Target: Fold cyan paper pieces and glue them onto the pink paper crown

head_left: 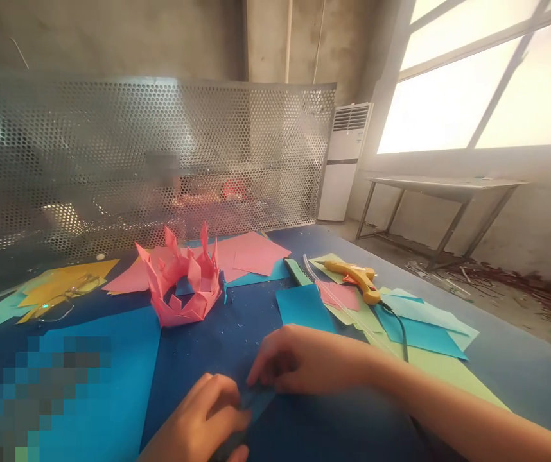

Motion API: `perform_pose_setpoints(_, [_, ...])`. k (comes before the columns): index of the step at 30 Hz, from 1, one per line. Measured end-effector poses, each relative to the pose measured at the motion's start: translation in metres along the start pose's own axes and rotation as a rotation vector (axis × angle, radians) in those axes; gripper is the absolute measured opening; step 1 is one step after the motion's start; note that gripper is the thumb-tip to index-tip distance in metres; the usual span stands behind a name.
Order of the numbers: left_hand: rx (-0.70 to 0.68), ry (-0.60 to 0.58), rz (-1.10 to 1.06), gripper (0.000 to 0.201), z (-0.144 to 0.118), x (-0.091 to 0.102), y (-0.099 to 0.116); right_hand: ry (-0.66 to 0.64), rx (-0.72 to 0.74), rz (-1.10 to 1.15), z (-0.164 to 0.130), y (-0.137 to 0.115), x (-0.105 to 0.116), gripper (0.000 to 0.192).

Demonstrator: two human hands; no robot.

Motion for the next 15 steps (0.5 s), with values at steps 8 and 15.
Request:
perform_pose_setpoints(8, [0.160,0.057,-0.279,0.024,0.020,0.012,-0.010,-0.071,-0.022,0.012,0.006,-0.004,0.002,0.044])
perform_pose_setpoints(15, [0.628,0.479,-0.809,0.038,0.045,0.040,-0.073,0.416,-0.049,-0.041,0.029,-0.006,0.046,0.015])
Point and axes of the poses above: each hand's wrist, its own z-axis towards the middle knuckle, its own x-axis out of the back of the hand, y = z × x, the point moved 9 cm from there along z, towards the middle knuckle, and after that the axes turned 6 degrees about x, right-handed, at the moved point
